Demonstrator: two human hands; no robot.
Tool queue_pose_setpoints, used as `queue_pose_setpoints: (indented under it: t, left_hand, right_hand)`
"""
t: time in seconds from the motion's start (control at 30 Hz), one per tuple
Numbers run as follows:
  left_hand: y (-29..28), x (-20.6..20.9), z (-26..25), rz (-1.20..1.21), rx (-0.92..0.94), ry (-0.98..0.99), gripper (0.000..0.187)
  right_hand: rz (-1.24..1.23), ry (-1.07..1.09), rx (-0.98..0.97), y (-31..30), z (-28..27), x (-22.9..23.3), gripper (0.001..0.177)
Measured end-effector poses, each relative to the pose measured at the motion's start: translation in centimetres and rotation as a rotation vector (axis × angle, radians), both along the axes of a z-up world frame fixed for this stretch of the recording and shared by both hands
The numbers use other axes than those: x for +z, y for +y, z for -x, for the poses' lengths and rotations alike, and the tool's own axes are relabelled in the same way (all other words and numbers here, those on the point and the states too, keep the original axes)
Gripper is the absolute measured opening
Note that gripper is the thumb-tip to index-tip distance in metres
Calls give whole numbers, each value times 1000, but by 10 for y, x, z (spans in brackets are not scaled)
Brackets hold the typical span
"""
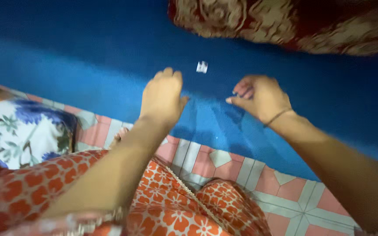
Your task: The person sorts small items and debris from a table and floor into a pink basket lined with a plastic bag. They repeatedly pick up small pieces, place them into the basket, and eventually tie the bag closed before moving the basket aside.
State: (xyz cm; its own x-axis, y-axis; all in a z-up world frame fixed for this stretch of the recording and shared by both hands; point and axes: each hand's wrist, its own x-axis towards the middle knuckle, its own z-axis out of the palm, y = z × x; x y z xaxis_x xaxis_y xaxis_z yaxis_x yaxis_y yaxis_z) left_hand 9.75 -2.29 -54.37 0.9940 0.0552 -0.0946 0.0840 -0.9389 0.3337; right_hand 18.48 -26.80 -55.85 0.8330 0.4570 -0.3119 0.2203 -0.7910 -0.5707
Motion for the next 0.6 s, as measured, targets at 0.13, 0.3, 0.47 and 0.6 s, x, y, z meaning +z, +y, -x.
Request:
queue_pose_setpoints:
  t: [0.13, 0.3, 0.47, 0.6]
  left_hand:
    - [11, -56, -23, 17, 46, -28, 46]
    - [18, -110, -49, 118, 122, -78, 48]
    - [25, -138, -51, 206, 205, -27, 41]
    - [28, -145, -36, 269, 302, 41, 35]
  right_hand:
    - [-14, 2, -63, 20, -22, -58, 44]
    - [-65, -61, -61, 32, -58, -108, 56]
    - [-178, -200, 159, 37, -74, -145, 69]
    - [-171, -324, 218, 48, -83, -169, 70]
